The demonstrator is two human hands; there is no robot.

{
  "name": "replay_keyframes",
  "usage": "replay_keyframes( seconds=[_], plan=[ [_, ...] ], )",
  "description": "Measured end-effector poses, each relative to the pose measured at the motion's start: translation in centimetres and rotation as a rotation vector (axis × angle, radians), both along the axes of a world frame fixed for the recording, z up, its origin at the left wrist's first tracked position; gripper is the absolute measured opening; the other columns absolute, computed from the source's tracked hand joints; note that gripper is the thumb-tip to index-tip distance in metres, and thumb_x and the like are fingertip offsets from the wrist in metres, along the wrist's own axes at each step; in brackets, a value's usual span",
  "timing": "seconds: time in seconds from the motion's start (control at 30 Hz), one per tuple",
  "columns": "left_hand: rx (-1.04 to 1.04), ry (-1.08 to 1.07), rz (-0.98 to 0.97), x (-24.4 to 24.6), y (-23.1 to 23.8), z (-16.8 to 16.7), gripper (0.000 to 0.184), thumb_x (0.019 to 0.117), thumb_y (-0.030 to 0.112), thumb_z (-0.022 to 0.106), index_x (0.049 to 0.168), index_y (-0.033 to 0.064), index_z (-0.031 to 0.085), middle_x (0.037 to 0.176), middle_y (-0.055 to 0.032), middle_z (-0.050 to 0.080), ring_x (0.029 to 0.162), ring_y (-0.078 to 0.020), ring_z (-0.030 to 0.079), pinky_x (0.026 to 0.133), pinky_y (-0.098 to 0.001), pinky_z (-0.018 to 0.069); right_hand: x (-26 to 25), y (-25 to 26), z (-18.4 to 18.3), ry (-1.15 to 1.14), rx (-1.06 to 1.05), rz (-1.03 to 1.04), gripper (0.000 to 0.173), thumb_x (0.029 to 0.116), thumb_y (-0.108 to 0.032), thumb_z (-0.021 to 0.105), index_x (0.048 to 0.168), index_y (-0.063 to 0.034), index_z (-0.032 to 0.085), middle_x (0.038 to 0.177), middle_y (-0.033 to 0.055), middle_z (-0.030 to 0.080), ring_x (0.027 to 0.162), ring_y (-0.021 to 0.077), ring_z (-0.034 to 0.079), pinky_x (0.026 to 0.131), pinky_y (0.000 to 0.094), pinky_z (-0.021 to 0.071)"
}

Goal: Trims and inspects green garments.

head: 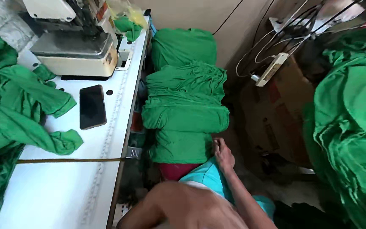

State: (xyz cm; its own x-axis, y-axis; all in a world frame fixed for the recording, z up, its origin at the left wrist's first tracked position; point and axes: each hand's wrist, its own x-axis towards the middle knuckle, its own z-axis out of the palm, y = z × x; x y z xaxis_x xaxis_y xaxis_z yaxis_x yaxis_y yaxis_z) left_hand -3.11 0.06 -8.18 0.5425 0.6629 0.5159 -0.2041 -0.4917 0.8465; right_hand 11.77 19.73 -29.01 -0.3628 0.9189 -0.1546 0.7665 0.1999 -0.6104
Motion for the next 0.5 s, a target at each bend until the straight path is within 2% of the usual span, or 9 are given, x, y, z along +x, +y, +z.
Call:
replay_keyframes(
  seconds=[0.03, 0.07, 0.1, 0.17, 0.2, 0.27, 0.33, 0.4, 0.5],
  plan=[
    [-0.082, 0.084, 0.09, -1.0, 0.4, -1.6, 0.029, 0.0988, 0.024, 0.063, 0.103, -0.0031, 0.075, 0.1, -0.0109, 0.075, 0.096, -0.0154, 0.071, 0.091, -0.0325, 0.056, -0.2, -0.2, -0.1, 0.083, 0.0, 0.03, 0.035, 0.1103, -0.02, 0.042, 0.134, -0.0023, 0.06, 0.116, 0.0211, 0.07, 0.107, 0.0361, 0.069, 0.094, 0.0573, 0.053],
    [-0.196, 0.205, 0.292, -1.9, 0.5, -3.2, 0.022, 0.0988, 0.015, 0.063, 0.097, -0.0041, 0.074, 0.092, -0.0104, 0.073, 0.087, -0.0139, 0.07, 0.083, -0.0306, 0.0574, -0.5, -0.5, -0.4, 0.166, 0.002, 0.075, 0.033, 0.1086, -0.016, 0.044, 0.131, 0.0021, 0.061, 0.115, 0.0222, 0.07, 0.105, 0.0347, 0.07, 0.095, 0.0543, 0.0539],
    [-0.333, 0.339, 0.535, -2.7, 0.5, -5.0, 0.022, 0.1005, 0.014, 0.061, 0.097, -0.0055, 0.071, 0.09, -0.0133, 0.071, 0.084, -0.0165, 0.068, 0.079, -0.0329, 0.0562, -0.9, -0.9, -0.6, 0.226, -0.002, 0.134, 0.032, 0.1071, -0.014, 0.046, 0.127, 0.0049, 0.062, 0.113, 0.0226, 0.07, 0.104, 0.034, 0.07, 0.095, 0.0531, 0.0545],
    [-0.65, 0.604, 0.891, -4.4, 0.7, -9.3, 0.028, 0.1036, 0.022, 0.059, 0.111, -0.0032, 0.068, 0.11, -0.0182, 0.068, 0.103, -0.0265, 0.067, 0.094, -0.0435, 0.0538, -2.0, -2.4, -0.4, 0.264, -0.045, 0.272, 0.028, 0.1048, -0.016, 0.054, 0.119, 0.0047, 0.066, 0.108, 0.0208, 0.071, 0.099, 0.0321, 0.07, 0.091, 0.0519, 0.0554],
    [-0.758, 0.704, 0.971, -5.4, 0.4, -11.8, 0.031, 0.101, 0.024, 0.064, 0.117, -0.0014, 0.066, 0.12, -0.0195, 0.066, 0.115, -0.0313, 0.063, 0.102, -0.0487, 0.0491, -2.7, -3.3, -0.1, 0.261, -0.097, 0.358, 0.027, 0.1032, -0.017, 0.057, 0.116, 0.0034, 0.067, 0.107, 0.0192, 0.071, 0.098, 0.0305, 0.069, 0.09, 0.0509, 0.0556],
    [-0.837, 0.875, 0.987, -6.8, -0.6, -16.7, 0.042, 0.093, 0.023, 0.075, 0.127, 0.0007, 0.063, 0.138, -0.022, 0.058, 0.133, -0.0396, 0.051, 0.111, -0.0576, 0.0401, -4.3, -4.9, 0.1, 0.212, -0.172, 0.571, 0.026, 0.0991, -0.02, 0.065, 0.115, 0.0004, 0.069, 0.111, 0.0167, 0.07, 0.101, 0.0283, 0.069, 0.091, 0.0494, 0.0559],
    [-0.814, 0.945, 0.996, -7.1, -1.5, -20.2, 0.032, 0.095, 0.015, 0.071, 0.123, -0.0005, 0.067, 0.142, -0.0213, 0.055, 0.137, -0.0409, 0.046, 0.114, -0.056, 0.0386, -5.9, -6.4, 0.2, 0.039, -0.164, 0.779, 0.035, 0.0959, -0.024, 0.07, 0.125, -0.0047, 0.066, 0.128, 0.0176, 0.064, 0.109, 0.0319, 0.067, 0.093, 0.052, 0.0554],
    [-0.767, 0.943, 1.071, -6.9, -1.8, -21.2, 0.02, 0.1003, 0.008, 0.059, 0.113, -0.0012, 0.071, 0.135, -0.0189, 0.06, 0.133, -0.0374, 0.051, 0.114, -0.0512, 0.0399, -7.2, -7.5, 0.4, -0.177, -0.115, 0.892, 0.038, 0.0967, -0.018, 0.067, 0.132, -0.007, 0.061, 0.141, 0.0205, 0.056, 0.11, 0.0382, 0.067, 0.089, 0.056, 0.0562],
    [-0.79, 0.913, 1.131, -7.3, -1.4, -20.4, 0.024, 0.1051, 0.014, 0.052, 0.119, 0.0012, 0.067, 0.131, -0.0176, 0.064, 0.132, -0.0344, 0.053, 0.115, -0.053, 0.0347, -7.8, -7.8, 0.5, -0.264, -0.059, 0.876, 0.034, 0.0985, -0.012, 0.061, 0.131, -0.0036, 0.062, 0.14, 0.0218, 0.057, 0.107, 0.0407, 0.068, 0.088, 0.0569, 0.0563]
  ],
)
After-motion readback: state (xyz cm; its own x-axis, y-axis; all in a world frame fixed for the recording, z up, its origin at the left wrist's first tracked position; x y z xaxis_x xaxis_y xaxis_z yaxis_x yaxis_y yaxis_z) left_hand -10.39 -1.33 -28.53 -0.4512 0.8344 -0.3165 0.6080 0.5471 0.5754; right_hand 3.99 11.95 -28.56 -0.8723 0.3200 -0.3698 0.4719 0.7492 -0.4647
